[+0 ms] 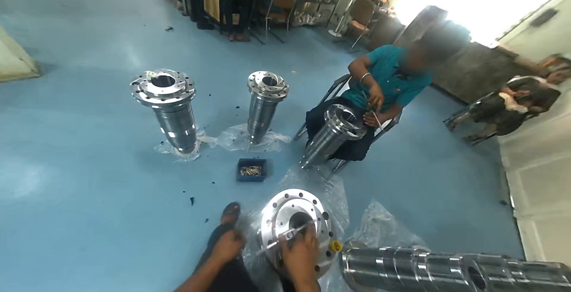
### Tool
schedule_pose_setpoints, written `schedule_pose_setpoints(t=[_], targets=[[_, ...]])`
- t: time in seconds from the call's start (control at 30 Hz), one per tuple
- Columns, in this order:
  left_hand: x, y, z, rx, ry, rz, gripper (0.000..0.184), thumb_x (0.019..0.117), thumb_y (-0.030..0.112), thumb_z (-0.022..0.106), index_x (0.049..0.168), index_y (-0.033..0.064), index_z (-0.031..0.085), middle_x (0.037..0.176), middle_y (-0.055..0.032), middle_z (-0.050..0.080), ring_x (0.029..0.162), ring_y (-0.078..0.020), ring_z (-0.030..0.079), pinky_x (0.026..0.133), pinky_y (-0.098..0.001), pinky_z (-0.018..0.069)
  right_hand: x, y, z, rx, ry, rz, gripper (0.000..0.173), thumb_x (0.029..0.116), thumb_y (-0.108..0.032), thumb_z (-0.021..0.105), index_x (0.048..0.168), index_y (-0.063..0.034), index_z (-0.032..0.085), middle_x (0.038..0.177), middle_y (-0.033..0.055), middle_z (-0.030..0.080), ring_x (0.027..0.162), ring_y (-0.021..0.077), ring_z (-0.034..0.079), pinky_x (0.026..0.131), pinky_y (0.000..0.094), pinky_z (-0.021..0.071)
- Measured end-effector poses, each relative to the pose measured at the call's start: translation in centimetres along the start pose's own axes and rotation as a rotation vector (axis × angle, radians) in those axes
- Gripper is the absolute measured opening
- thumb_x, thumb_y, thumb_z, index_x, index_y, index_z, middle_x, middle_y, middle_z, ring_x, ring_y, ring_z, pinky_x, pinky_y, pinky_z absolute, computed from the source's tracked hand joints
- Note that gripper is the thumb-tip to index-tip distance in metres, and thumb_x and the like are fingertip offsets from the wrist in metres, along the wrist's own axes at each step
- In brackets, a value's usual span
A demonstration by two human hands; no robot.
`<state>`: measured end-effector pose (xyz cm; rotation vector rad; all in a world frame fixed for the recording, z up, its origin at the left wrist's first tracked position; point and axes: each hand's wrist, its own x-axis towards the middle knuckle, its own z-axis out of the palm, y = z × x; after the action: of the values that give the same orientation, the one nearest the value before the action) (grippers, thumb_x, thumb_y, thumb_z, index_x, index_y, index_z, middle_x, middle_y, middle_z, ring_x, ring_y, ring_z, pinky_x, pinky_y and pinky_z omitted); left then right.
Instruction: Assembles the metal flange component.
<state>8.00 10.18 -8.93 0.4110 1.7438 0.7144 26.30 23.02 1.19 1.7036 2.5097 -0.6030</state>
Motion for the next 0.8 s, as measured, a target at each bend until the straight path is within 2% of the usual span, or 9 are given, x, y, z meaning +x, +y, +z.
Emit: schedule_pose_setpoints(t=[0.1, 0.17, 0.23, 0.3, 0.37, 0.47, 0.57, 0.7, 0.8], targets=[[0.3, -0.2, -0.1, 0.028, -0.003, 0.006, 0.033, 0.104, 0.029, 0.06, 0.124, 0.0024, 0.065, 0.108, -0.0151, 0.072, 0.086, -0.0246, 0.073, 0.081, -0.0448, 0.0607, 1.1, -0.5, 1.1, 0.093, 0.093, -0.116, 0.048, 0.0886, -0.032, 0.074, 0.12, 0.0044, 0.071, 0.163, 0.027, 0.033, 0.154, 0.0449, 0.026, 0.125, 0.0577, 0.0209], [0.2, -0.3, -0.3, 0.027, -0.002, 0.006, 0.033, 0.1042, 0.029, 0.059, 0.124, 0.0028, 0.065, 0.107, -0.0144, 0.072, 0.085, -0.0237, 0.072, 0.081, -0.0435, 0.0604, 1.1, -0.3, 1.2, 0.133, 0.091, -0.241, 0.038, 0.0856, -0.016, 0.073, 0.121, -0.0033, 0.074, 0.161, 0.0273, 0.036, 0.152, 0.0482, 0.027, 0.124, 0.0619, 0.0211], [0.1, -0.3, -0.4, 0.002, 0.002, -0.002, 0.033, 0.1043, 0.029, 0.06, 0.124, 0.0026, 0.065, 0.108, -0.0143, 0.072, 0.085, -0.0231, 0.072, 0.08, -0.0431, 0.0607, 0.8, -0.2, 1.3, 0.153, 0.076, -0.372, 0.034, 0.0823, -0.002, 0.07, 0.114, -0.009, 0.079, 0.159, 0.0269, 0.041, 0.151, 0.0506, 0.028, 0.123, 0.0661, 0.0199], [0.0, -0.3, -0.4, -0.031, 0.007, -0.007, 0.033, 0.1045, 0.028, 0.059, 0.125, 0.0024, 0.064, 0.108, -0.0144, 0.071, 0.085, -0.0231, 0.072, 0.08, -0.043, 0.0607, 0.2, -0.3, 1.0, 0.167, 0.065, -0.439, 0.021, 0.0818, 0.002, 0.069, 0.096, -0.0078, 0.082, 0.157, 0.0237, 0.046, 0.152, 0.0505, 0.027, 0.123, 0.0678, 0.0159], [-0.3, -0.2, -0.4, -0.052, 0.032, 0.039, 0.031, 0.1049, 0.026, 0.059, 0.123, 0.0024, 0.064, 0.107, -0.0139, 0.071, 0.082, -0.0223, 0.072, 0.078, -0.042, 0.0613, -0.3, 0.3, 0.8, 0.168, 0.11, -0.436, 0.011, 0.0807, -0.001, 0.07, 0.081, -0.0052, 0.08, 0.152, 0.0214, 0.052, 0.15, 0.0511, 0.029, 0.122, 0.0691, 0.0186], [-1.0, -0.1, -0.4, 0.042, 0.096, 0.312, 0.03, 0.1046, 0.023, 0.057, 0.122, 0.0014, 0.068, 0.112, -0.015, 0.071, 0.095, -0.0224, 0.071, 0.09, -0.0411, 0.0583, -0.7, 1.7, -0.3, 0.153, 0.166, -0.279, 0.012, 0.0817, -0.008, 0.069, 0.075, -0.0035, 0.078, 0.151, 0.0206, 0.054, 0.149, 0.0524, 0.031, 0.12, 0.0688, 0.0227], [-1.4, 0.7, 0.5, 0.291, 0.096, 0.621, 0.035, 0.1035, 0.023, 0.057, 0.131, 0.0047, 0.067, 0.138, -0.0161, 0.062, 0.131, -0.0278, 0.058, 0.114, -0.043, 0.0434, -0.4, 1.8, -1.1, 0.079, 0.213, -0.158, 0.019, 0.0858, -0.019, 0.071, 0.082, -0.0027, 0.079, 0.15, 0.0244, 0.054, 0.145, 0.0547, 0.036, 0.116, 0.0694, 0.0284], [-1.4, 1.3, 2.3, 0.588, -0.033, 0.847, 0.051, 0.1034, 0.031, 0.058, 0.151, 0.0136, 0.053, 0.164, -0.0103, 0.038, 0.155, -0.0288, 0.026, 0.127, -0.0456, 0.0213, 0.4, -0.3, 0.0, 0.007, 0.085, -0.075, 0.056, 0.0905, -0.048, 0.072, 0.115, 0.0029, 0.074, 0.158, 0.0258, 0.043, 0.151, 0.0469, 0.032, 0.122, 0.0622, 0.0249], [-1.8, 1.5, 2.8, 0.728, -0.155, 0.951, 0.054, 0.1021, 0.032, 0.061, 0.152, 0.0121, 0.05, 0.167, -0.0115, 0.031, 0.158, -0.0299, 0.019, 0.129, -0.0473, 0.0124, 0.7, -1.3, 1.1, 0.043, 0.054, -0.151, 0.054, 0.0922, -0.029, 0.073, 0.132, 0.0075, 0.064, 0.156, 0.0294, 0.043, 0.15, 0.0469, 0.033, 0.123, 0.0593, 0.0256]])
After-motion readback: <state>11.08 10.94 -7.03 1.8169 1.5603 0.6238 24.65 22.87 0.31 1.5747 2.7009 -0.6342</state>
